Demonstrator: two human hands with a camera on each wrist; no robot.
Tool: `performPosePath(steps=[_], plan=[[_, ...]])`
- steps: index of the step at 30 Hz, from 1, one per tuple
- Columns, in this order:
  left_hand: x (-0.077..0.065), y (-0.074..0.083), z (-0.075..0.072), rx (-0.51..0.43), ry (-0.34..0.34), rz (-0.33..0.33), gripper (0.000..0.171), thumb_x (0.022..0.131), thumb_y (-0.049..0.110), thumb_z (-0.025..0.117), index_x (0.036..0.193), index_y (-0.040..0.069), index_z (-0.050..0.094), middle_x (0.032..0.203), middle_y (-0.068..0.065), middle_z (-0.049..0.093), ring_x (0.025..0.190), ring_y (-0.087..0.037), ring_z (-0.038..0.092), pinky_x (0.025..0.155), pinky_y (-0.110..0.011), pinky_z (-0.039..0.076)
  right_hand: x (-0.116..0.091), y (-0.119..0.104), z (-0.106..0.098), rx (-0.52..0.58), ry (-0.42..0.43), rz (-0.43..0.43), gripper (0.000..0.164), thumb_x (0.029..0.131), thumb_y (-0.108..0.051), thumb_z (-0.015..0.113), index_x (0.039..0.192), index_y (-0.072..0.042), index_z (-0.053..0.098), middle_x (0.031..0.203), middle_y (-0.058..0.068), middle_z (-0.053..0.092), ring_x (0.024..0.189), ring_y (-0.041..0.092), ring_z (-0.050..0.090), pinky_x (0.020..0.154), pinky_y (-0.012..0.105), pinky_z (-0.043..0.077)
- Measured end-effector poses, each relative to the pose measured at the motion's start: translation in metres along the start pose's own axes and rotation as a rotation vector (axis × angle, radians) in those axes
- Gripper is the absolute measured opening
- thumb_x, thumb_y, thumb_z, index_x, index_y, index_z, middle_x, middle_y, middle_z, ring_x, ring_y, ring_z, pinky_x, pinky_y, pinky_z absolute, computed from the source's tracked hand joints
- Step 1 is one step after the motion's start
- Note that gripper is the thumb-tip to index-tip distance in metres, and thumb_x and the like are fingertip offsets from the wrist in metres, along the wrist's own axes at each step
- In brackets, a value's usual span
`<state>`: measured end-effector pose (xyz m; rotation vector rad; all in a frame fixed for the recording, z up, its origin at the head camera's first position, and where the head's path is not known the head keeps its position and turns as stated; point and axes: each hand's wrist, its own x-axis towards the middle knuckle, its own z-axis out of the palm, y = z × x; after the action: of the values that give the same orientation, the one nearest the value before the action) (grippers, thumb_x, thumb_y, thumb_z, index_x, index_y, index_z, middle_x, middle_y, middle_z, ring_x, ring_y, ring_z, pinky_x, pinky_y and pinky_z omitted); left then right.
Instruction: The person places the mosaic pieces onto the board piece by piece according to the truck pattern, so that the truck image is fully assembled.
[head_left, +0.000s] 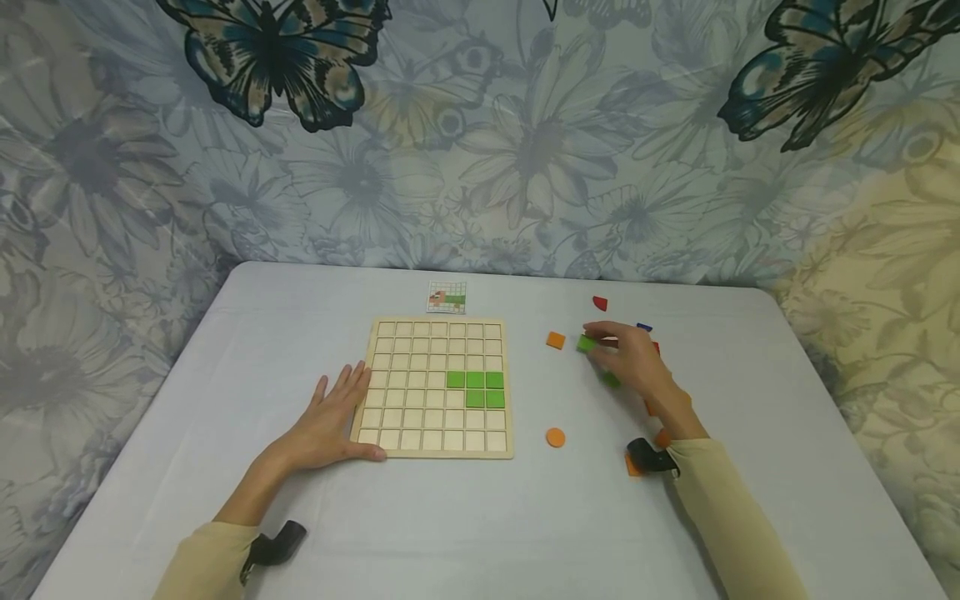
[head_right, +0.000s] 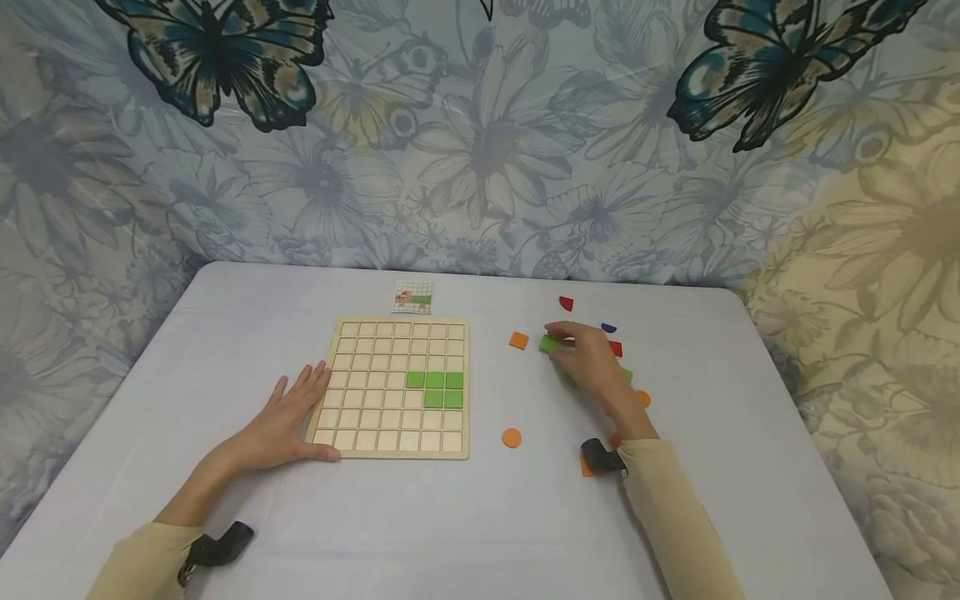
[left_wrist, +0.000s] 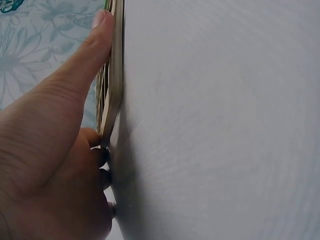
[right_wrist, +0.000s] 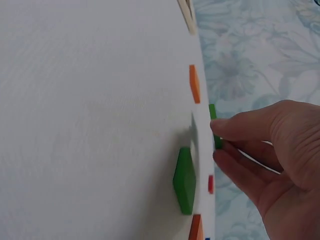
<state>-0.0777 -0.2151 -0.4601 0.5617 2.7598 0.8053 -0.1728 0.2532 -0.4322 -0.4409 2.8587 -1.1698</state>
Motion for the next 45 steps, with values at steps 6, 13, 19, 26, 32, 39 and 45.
performPosePath(steps=[6, 13, 19, 26, 32, 39, 45], plan=[[0.0, -0.001, 0.0, -0.006, -0.005, -0.008, 0.13, 0.067, 0.066, 0.077, 0.156, -0.001, 0.009, 0.163, -0.02, 0.004, 0.149, -0.039, -0.001, 0.116, -0.06, -0.008, 0.006, -0.015, 0.009, -0.021, -0.013, -0.008, 0.038, 0.088, 0.005, 0.067, 0.126, 0.004, 0.062, 0.122, 0.02, 0.065, 0.114, 0.035, 0.061, 0.098, 0.049, 0.049], [0.002, 0.002, -0.002, -0.012, -0.014, -0.011, 0.131, 0.067, 0.065, 0.078, 0.156, -0.002, 0.009, 0.163, -0.02, 0.004, 0.149, -0.04, -0.002, 0.116, -0.059, -0.008, 0.015, -0.028, 0.024, -0.021, -0.008, -0.121, 0.037, 0.085, 0.008, 0.069, 0.121, 0.005, 0.064, 0.116, 0.019, 0.068, 0.107, 0.034, 0.065, 0.094, 0.045, 0.052], [0.005, 0.001, -0.002, 0.0, -0.015, -0.003, 0.131, 0.067, 0.067, 0.077, 0.156, -0.002, 0.008, 0.163, -0.02, 0.003, 0.149, -0.039, -0.001, 0.116, -0.059, -0.008, 0.02, -0.041, 0.041, -0.015, -0.02, -0.138, 0.036, 0.084, 0.008, 0.069, 0.12, 0.006, 0.065, 0.115, 0.019, 0.069, 0.103, 0.032, 0.066, 0.094, 0.045, 0.052], [0.003, 0.0, -0.001, -0.006, -0.013, -0.017, 0.132, 0.066, 0.067, 0.078, 0.156, -0.002, 0.01, 0.163, -0.02, 0.004, 0.149, -0.039, -0.001, 0.116, -0.059, -0.007, 0.023, -0.058, 0.056, 0.005, -0.077, -0.148, 0.037, 0.084, 0.009, 0.069, 0.121, 0.005, 0.065, 0.117, 0.017, 0.068, 0.109, 0.031, 0.064, 0.097, 0.043, 0.051], [0.002, -0.001, 0.0, -0.01, -0.015, -0.02, 0.132, 0.066, 0.068, 0.077, 0.156, -0.001, 0.009, 0.163, -0.019, 0.004, 0.149, -0.039, -0.002, 0.116, -0.058, -0.008, 0.024, -0.064, 0.069, -0.001, -0.096, -0.144, 0.038, 0.084, 0.008, 0.07, 0.121, 0.003, 0.066, 0.118, 0.015, 0.068, 0.109, 0.029, 0.065, 0.096, 0.04, 0.052], [0.0, 0.0, -0.003, -0.011, -0.007, -0.014, 0.132, 0.066, 0.066, 0.078, 0.156, -0.002, 0.009, 0.163, -0.02, 0.004, 0.149, -0.039, -0.001, 0.116, -0.059, -0.008, 0.029, -0.076, 0.084, 0.037, -0.129, -0.191, 0.036, 0.086, 0.005, 0.069, 0.122, 0.002, 0.066, 0.119, 0.013, 0.068, 0.109, 0.027, 0.065, 0.096, 0.037, 0.052], [0.001, -0.001, -0.001, -0.003, -0.011, -0.013, 0.132, 0.066, 0.069, 0.077, 0.156, -0.001, 0.009, 0.163, -0.019, 0.004, 0.149, -0.039, -0.001, 0.116, -0.059, -0.007, 0.03, -0.089, 0.091, 0.046, -0.152, -0.196, 0.034, 0.087, 0.003, 0.068, 0.121, 0.0, 0.067, 0.116, 0.009, 0.07, 0.106, 0.024, 0.066, 0.094, 0.036, 0.052]])
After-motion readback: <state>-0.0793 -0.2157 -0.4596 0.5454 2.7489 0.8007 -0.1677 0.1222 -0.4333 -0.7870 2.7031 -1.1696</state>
